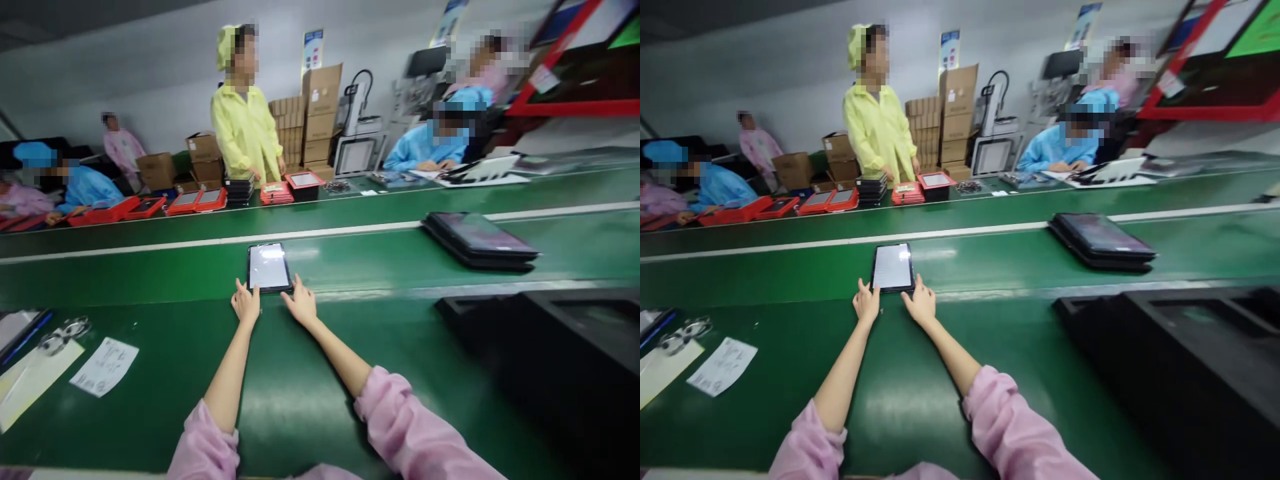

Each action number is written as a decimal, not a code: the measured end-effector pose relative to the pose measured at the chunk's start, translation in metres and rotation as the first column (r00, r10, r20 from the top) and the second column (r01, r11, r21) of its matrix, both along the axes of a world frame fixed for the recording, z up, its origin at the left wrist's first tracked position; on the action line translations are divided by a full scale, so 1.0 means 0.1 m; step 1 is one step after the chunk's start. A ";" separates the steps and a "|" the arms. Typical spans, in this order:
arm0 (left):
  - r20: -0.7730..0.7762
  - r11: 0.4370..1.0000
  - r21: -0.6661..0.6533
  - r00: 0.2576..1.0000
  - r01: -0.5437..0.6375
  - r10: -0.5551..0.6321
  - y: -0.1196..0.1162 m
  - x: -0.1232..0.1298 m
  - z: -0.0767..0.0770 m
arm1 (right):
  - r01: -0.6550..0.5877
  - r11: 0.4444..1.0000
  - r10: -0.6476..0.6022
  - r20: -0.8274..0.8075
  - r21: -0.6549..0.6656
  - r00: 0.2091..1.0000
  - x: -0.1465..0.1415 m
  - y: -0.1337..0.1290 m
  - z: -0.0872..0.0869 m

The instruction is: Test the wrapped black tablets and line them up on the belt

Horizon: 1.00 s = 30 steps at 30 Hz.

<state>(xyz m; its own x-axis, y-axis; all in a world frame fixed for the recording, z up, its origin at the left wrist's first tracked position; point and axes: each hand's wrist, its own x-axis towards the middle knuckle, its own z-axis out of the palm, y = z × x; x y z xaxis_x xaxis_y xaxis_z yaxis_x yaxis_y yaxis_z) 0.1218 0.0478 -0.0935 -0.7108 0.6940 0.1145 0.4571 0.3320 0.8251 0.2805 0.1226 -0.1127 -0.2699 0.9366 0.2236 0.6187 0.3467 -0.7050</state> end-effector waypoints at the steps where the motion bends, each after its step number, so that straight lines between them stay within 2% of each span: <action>1: -0.001 1.000 0.004 1.000 0.003 -0.003 0.07 0.01 0.00 | -0.023 1.000 0.023 -0.011 -0.008 1.000 -0.01 0.03 0.00; 5: -0.002 0.996 0.086 1.000 0.022 -0.022 0.12 -0.01 -0.01 | -0.043 0.999 0.042 -0.225 0.002 0.973 -0.02 0.06 0.01; 9: 0.010 0.981 0.184 0.998 0.064 -0.067 -0.10 -0.01 -0.07 | -0.017 0.995 0.052 -0.376 0.096 0.925 0.10 -0.14 0.03; 12: 0.055 0.957 0.253 0.986 0.141 -0.159 -0.46 0.02 -0.16 | -0.003 0.990 0.052 -0.354 0.139 0.934 0.29 -0.48 0.02; 15: 0.107 0.927 0.306 0.959 0.219 -0.262 -0.98 0.07 -0.26 | 0.000 0.986 0.053 -0.314 0.167 0.948 0.58 -0.95 -0.04; 19: 0.097 0.920 0.208 0.929 0.331 -0.356 -1.71 0.13 -0.31 | -0.022 0.992 0.057 -0.279 0.127 0.959 1.01 -1.57 -0.13; 21: 0.076 0.911 0.147 0.914 0.386 -0.399 -1.92 0.14 -0.27 | -0.053 0.996 0.070 -0.265 0.073 0.962 1.17 -1.78 -0.14; 23: 0.029 0.900 0.085 0.902 0.428 -0.432 -1.98 0.13 -0.22 | -0.073 0.997 0.070 -0.270 0.000 0.960 1.27 -1.89 -0.12; 25: -0.048 0.903 0.027 0.903 0.428 -0.426 -1.90 0.11 -0.17 | -0.064 0.996 0.042 -0.277 -0.069 0.960 1.29 -1.88 -0.08; 27: -0.130 0.919 -0.017 0.911 0.393 -0.392 -1.73 0.09 -0.13 | -0.031 0.992 0.000 -0.249 -0.120 0.968 1.25 -1.77 -0.04; 30: -0.197 0.930 -0.090 0.909 0.355 -0.366 -1.43 0.08 -0.11 | 0.020 0.983 -0.047 -0.147 -0.181 0.988 1.12 -1.44 0.01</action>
